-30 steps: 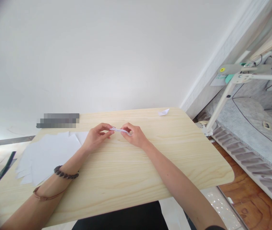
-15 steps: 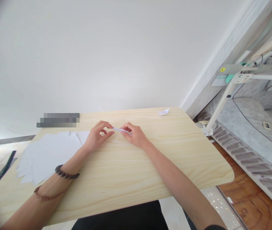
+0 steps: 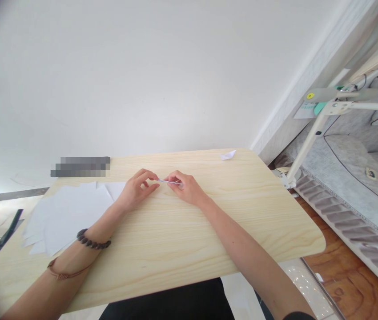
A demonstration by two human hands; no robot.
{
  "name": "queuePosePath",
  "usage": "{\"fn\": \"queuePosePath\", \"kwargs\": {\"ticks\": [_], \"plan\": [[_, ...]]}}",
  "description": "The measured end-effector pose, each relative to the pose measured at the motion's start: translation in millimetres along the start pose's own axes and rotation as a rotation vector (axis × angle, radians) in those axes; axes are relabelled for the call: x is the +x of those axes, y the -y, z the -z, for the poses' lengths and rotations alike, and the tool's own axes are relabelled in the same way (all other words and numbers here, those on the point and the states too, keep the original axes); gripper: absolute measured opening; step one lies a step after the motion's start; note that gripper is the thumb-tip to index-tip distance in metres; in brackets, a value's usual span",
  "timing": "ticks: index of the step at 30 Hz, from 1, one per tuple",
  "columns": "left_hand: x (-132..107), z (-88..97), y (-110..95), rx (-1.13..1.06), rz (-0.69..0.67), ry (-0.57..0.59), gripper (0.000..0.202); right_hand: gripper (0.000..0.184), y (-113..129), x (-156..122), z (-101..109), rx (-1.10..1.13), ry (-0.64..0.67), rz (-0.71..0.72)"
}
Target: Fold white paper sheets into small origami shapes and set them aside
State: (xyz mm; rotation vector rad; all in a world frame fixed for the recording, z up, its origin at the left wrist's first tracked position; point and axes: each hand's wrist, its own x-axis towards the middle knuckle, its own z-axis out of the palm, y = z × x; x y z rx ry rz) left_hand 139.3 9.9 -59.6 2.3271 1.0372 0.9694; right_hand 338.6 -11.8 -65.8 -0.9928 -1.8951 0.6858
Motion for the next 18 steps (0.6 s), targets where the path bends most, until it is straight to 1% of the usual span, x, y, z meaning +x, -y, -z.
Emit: {"fn": "queuePosePath", "kwargs": {"ticks": [4,8,14,18], "plan": [[-2.0,0.6,-1.2,0.073,0.007,0.043,0.014,0.009,1.9,-0.3,1.1,0.005,0.028,-0.009],[-2.1,0.6,-1.0,0.133,0.014,0.077,0.018,0.010,2.2,-0.8,1.7,0.001,0.051,-0.010],[0.3,2.0,-1.7,0.058,-0.062,0.108,0.021,0.018,-1.0,0.1,2.2,-0.089,0.024,0.001],[0.7,4.4,-3.2,-0.008,-0.071,0.137,0.022,0.018,-1.8,0.6,2.8,-0.110,0.008,-0.003]]}}
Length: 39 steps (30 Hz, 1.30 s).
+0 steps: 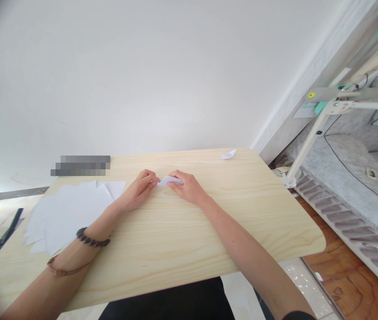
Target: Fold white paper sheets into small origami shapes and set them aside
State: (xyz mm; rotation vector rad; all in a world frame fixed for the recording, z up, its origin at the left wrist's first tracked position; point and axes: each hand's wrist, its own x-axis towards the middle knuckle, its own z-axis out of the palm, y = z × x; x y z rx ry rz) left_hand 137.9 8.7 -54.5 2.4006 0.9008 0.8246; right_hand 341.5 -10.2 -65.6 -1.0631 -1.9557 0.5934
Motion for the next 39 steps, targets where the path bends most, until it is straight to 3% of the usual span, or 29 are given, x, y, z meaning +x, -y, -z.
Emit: {"fn": "queuePosePath", "kwargs": {"ticks": [5,12,25,39], "plan": [[0,1.4,-1,-0.066,0.018,0.017,0.021,0.017,-1,0,1,0.047,0.002,0.004],[2,-2.6,6,-0.101,0.175,-0.133,0.015,0.016,0,0,1,0.099,0.007,-0.003],[0,-0.9,-2,0.075,-0.021,-0.135,0.020,0.016,-1,0,2,0.077,-0.060,0.006],[2,-1.1,1,0.140,-0.058,-0.131,0.013,0.013,1,0,0,0.097,-0.003,0.008]]}}
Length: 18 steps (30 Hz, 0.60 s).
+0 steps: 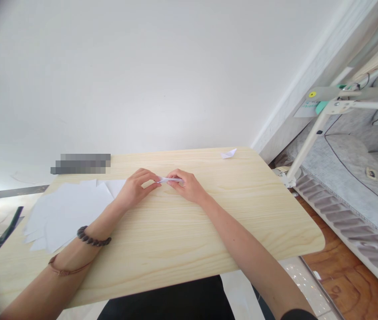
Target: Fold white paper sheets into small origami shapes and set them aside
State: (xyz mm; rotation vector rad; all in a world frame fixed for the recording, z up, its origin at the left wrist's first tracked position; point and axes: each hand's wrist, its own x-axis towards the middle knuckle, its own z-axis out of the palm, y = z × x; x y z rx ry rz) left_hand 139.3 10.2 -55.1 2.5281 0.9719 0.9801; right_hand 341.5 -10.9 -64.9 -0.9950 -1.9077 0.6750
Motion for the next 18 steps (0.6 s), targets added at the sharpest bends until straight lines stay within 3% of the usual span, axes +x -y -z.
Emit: {"fn": "queuePosePath", "kwargs": {"ticks": [18], "plan": [[-1.2,-3.1,2.4,0.086,0.020,0.020,0.016,0.014,-2.0,0.6,-0.1,-0.006,0.017,-0.002]]}}
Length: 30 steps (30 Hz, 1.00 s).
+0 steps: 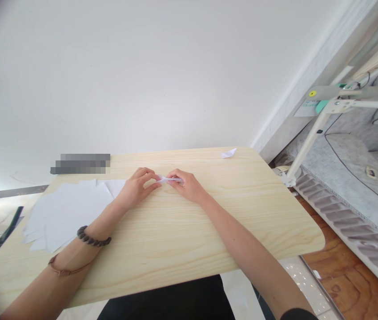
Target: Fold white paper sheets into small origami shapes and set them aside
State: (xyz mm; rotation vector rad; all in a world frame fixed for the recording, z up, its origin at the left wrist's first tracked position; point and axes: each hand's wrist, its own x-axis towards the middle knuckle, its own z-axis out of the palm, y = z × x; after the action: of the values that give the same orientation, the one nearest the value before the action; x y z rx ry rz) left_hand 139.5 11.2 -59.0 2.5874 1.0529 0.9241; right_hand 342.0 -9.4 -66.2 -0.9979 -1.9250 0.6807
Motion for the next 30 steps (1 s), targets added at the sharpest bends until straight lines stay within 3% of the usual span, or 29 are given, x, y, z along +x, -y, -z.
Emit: {"fn": "queuePosePath", "kwargs": {"ticks": [4,8,14,18,23,30], "plan": [[-0.9,-1.9,2.0,-0.014,0.020,0.022,0.017,0.014,-0.2,-0.1,-0.2,-0.003,0.019,0.006],[-0.4,-2.1,1.3,-0.200,0.048,0.072,0.018,0.015,-0.4,-0.5,0.2,-0.015,0.016,0.000],[0.8,0.5,-1.0,-0.425,0.314,0.079,0.024,0.016,-1.3,-0.8,0.0,-0.043,-0.027,-0.071],[0.3,0.4,-0.3,-0.546,0.403,0.040,0.038,0.020,-3.3,-1.1,-0.8,-0.001,-0.050,-0.134],[0.6,-1.6,2.6,-0.537,0.446,0.017,0.032,0.028,-9.2,-1.0,-3.6,0.075,-0.067,-0.222],[-0.2,-2.7,6.8,-0.576,0.468,0.000,0.029,0.033,-6.8,0.7,-1.2,0.147,-0.027,-0.219]]}}
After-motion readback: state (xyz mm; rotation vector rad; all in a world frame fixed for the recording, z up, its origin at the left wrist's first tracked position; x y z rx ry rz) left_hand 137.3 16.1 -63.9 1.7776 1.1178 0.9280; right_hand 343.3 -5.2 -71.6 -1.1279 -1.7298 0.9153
